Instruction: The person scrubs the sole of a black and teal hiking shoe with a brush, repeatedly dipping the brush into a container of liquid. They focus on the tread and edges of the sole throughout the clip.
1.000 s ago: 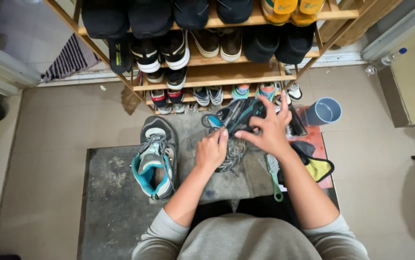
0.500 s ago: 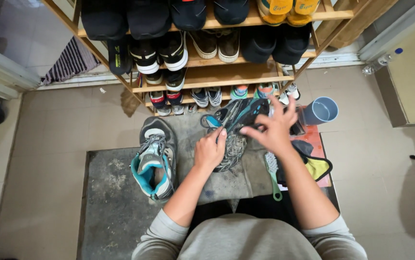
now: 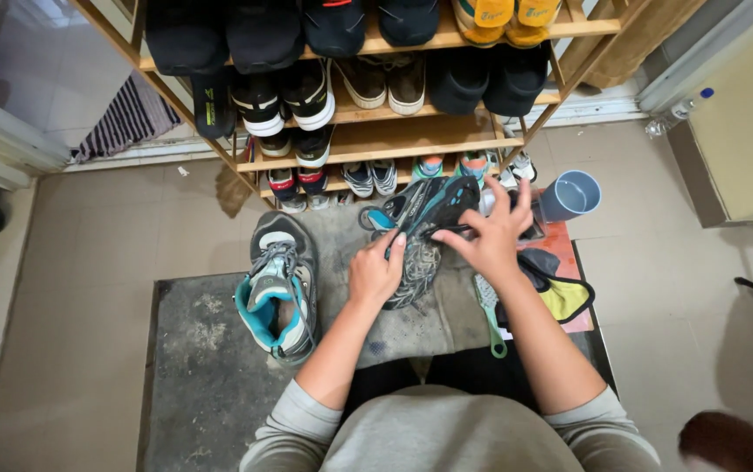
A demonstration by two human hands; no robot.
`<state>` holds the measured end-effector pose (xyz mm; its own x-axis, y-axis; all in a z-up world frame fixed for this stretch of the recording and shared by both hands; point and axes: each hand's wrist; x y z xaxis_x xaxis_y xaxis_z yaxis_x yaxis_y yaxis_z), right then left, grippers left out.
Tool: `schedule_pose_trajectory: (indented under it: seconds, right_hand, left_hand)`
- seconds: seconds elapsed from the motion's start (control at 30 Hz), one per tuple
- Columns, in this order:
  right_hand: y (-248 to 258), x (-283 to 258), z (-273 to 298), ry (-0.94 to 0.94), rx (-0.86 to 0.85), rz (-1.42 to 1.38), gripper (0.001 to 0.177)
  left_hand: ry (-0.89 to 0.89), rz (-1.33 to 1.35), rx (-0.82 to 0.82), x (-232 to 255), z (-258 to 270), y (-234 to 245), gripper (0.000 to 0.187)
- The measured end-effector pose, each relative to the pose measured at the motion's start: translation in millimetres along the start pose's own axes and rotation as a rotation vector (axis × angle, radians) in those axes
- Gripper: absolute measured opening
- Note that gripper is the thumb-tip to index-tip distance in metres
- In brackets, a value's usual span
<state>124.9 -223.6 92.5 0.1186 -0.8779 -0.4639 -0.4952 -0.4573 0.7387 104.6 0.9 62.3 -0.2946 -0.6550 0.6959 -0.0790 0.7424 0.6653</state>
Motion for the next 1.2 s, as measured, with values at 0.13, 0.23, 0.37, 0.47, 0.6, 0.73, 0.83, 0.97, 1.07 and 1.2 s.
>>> schedule_pose_trajectory:
  seconds: [0.13,0.23,0.37,0.47,0.6,0.73,0.83,0.97,1.07,1.2]
  right_hand:
    - [-5,0,13,0.025,0.0,-0.003,0.049]
    - [-7,-12,27,0.11,-0.083,-0.023,0.051]
    - [-15,7,30,0.046,0.006,-0.014,0.05]
    - [-21,4,39,0.041,-0.011,-0.018,0.048]
    - [-21,-8,48,0.098,-0.058,-0.053,0.048]
    - [-25,7,41,-0.013,0.021,-0.078,0.049]
    - [-26,-3,49,0.091,0.005,-0.086,0.044]
    - [-22,1,47,0.102,-0.009,-0.104,0.049]
    - [-28,8,44,0.065,0.041,-0.107,0.049]
    - [-32,-17,65,0.247,-0.085,-0.13,0.051]
  left_hand:
    - [0.0,0.0,0.037,-5,8,-3,0.047]
    - [-0.009,-0.019,0.055,-8,15,-6,0.048]
    - [-0.044,0.025,0.15,-17,18,-11,0.043]
    - [-0.057,0.074,0.201,-26,23,-13,0.04]
    - [-0.096,0.152,0.268,-30,24,-8,0.04]
    - [-0.107,0.159,0.29,-31,24,-7,0.041]
    - [-0.124,0.151,0.317,-37,25,-12,0.041]
    - [-0.135,0.166,0.319,-43,29,-14,0.037]
    - [-0.135,0.154,0.309,-38,31,-10,0.035]
    - [-0.16,0.147,0.295,-33,31,-8,0.035]
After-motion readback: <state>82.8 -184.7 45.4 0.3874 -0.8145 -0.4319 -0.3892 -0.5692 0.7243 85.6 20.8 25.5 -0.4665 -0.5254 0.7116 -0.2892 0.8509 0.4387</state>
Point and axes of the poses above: each hand's wrist, its own z-axis away from the middle knuckle, its own y-axis out of the back of the hand, x = y × z, and after that the axes turned 13 degrees about -y, right-handed
